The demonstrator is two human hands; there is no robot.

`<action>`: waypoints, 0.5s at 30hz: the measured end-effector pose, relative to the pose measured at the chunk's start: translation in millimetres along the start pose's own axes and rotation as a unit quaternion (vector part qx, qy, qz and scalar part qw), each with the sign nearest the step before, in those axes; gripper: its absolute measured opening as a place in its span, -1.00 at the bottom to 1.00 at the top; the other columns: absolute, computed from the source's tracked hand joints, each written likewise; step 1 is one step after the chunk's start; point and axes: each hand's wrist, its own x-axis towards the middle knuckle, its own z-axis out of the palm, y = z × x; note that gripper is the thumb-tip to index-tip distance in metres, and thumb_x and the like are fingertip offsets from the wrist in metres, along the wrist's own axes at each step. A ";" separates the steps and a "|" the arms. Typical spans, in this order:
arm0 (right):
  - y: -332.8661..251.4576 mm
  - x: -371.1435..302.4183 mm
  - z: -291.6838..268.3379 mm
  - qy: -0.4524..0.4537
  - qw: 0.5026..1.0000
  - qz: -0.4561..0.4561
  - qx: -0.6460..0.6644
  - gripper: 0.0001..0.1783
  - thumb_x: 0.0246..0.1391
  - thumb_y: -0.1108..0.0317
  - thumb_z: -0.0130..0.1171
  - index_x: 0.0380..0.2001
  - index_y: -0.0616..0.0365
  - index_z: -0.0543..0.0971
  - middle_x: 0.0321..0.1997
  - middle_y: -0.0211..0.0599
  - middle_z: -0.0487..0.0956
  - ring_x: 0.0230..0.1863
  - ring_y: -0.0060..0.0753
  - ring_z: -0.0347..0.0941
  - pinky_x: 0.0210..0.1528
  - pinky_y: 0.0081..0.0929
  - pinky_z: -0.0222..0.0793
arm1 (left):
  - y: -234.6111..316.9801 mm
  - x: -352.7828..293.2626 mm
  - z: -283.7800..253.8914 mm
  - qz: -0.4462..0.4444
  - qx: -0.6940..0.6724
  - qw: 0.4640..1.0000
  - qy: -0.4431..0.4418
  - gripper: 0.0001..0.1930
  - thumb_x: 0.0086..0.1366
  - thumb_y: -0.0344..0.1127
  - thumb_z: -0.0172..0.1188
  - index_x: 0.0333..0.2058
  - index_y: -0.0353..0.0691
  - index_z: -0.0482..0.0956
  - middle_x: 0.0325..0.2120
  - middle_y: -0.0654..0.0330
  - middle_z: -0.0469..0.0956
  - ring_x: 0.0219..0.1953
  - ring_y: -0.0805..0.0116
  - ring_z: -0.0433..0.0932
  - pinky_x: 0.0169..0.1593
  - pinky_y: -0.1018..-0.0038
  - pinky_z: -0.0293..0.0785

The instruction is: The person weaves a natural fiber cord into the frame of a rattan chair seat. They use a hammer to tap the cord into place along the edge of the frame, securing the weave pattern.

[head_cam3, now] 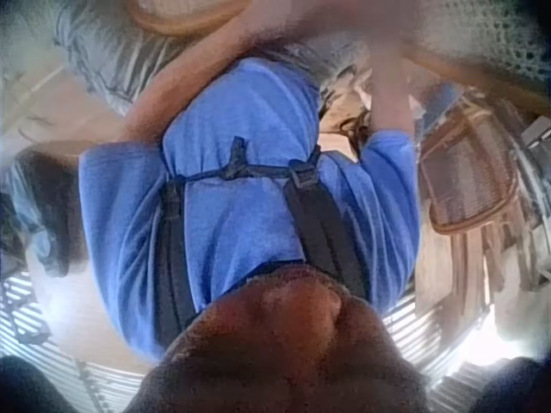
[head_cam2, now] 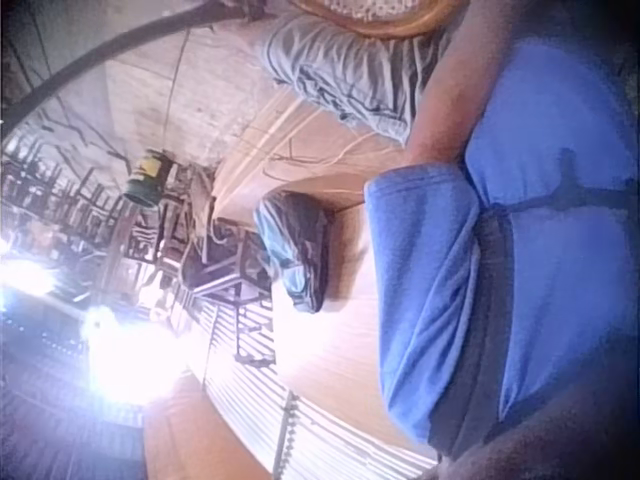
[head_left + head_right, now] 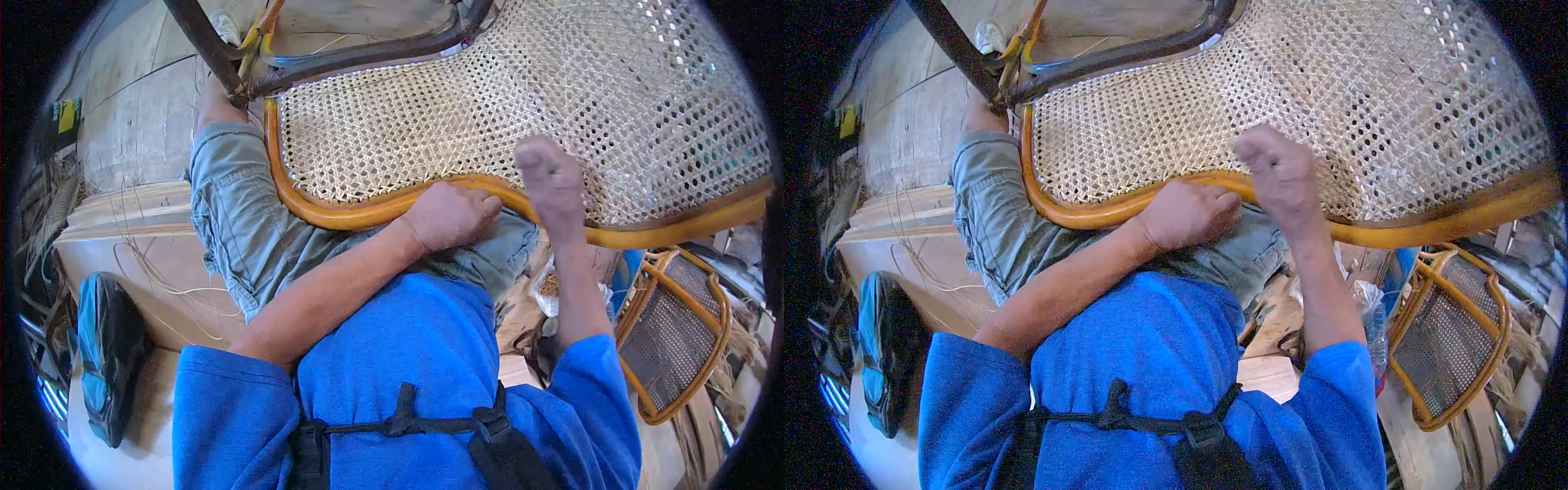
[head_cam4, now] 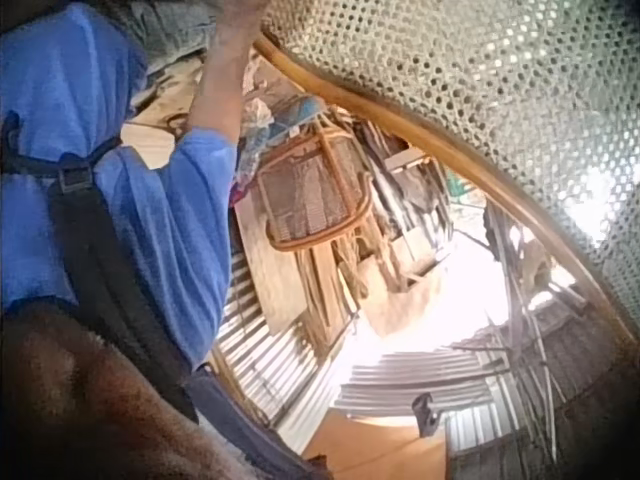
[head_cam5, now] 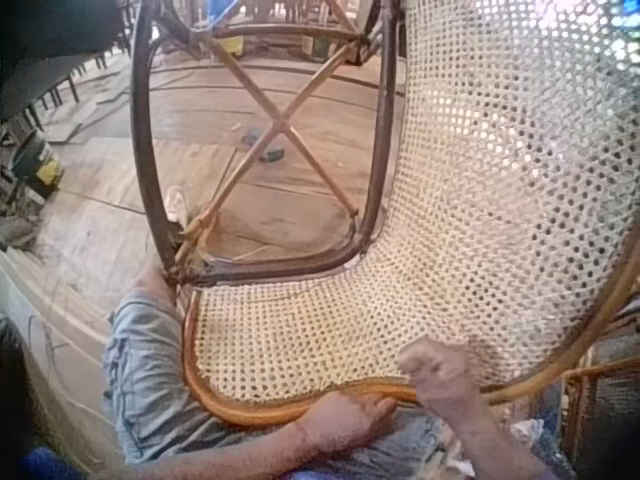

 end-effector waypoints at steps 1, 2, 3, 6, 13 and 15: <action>-2.8 1.6 -3.3 -0.013 0.999 0.049 0.004 -0.58 0.18 0.06 0.01 -0.49 0.24 0.48 -0.62 -0.47 0.39 -0.56 -0.67 0.27 -0.50 -0.63 0.23 | -0.7 -0.6 -0.4 -0.001 -0.005 1.000 0.005 -0.83 0.19 -0.16 0.04 -0.45 -0.11 0.43 -0.59 0.20 0.49 -0.51 0.21 0.56 -0.49 0.29 0.49; -5.6 3.2 -10.4 -0.025 0.995 0.098 0.008 -0.60 0.18 0.08 0.02 -0.47 0.25 0.49 -0.59 -0.47 0.41 -0.52 -0.67 0.28 -0.46 -0.62 0.24 | -1.5 -0.9 -0.9 -0.002 -0.011 1.000 0.011 -0.83 0.19 -0.16 0.04 -0.44 -0.11 0.43 -0.58 0.20 0.49 -0.50 0.21 0.57 -0.49 0.28 0.49; -6.8 5.0 -16.2 -0.038 0.988 0.148 0.011 -0.62 0.18 0.10 0.02 -0.46 0.25 0.50 -0.57 -0.47 0.43 -0.49 -0.66 0.29 -0.41 -0.61 0.26 | -2.6 0.3 -1.2 0.002 -0.004 1.000 0.010 -0.83 0.18 -0.18 0.02 -0.44 -0.12 0.43 -0.57 0.18 0.50 -0.51 0.20 0.57 -0.48 0.28 0.49; -7.0 4.4 -16.8 0.009 0.996 0.086 0.011 -0.65 0.18 0.12 0.03 -0.47 0.22 0.48 -0.55 -0.46 0.40 -0.54 -0.67 0.26 -0.49 -0.63 0.21 | 1.8 0.9 0.3 0.014 -0.004 1.000 0.013 -0.84 0.18 -0.20 0.01 -0.46 -0.14 0.43 -0.56 0.17 0.51 -0.52 0.18 0.56 -0.49 0.27 0.48; -64.6 27.5 -66.4 0.111 0.958 0.058 0.259 -0.59 0.14 0.01 0.03 -0.54 0.13 0.33 -0.67 -0.56 0.08 -0.75 -0.69 -0.05 -0.73 -0.69 -0.14 | 0.7 -1.7 -4.4 -0.024 -0.021 0.999 0.031 -0.80 0.20 -0.15 0.03 -0.49 -0.12 0.39 -0.60 0.18 0.49 -0.53 0.16 0.54 -0.50 0.26 0.47; -49.3 18.2 -68.7 0.124 0.960 0.097 0.231 -0.57 0.12 -0.03 0.04 -0.55 0.13 0.32 -0.67 -0.56 0.08 -0.74 -0.71 -0.04 -0.74 -0.70 -0.15 | 1.9 0.3 -3.4 -0.043 -0.031 0.998 0.025 -0.80 0.21 -0.15 0.03 -0.49 -0.12 0.39 -0.58 0.16 0.50 -0.52 0.13 0.54 -0.49 0.25 0.48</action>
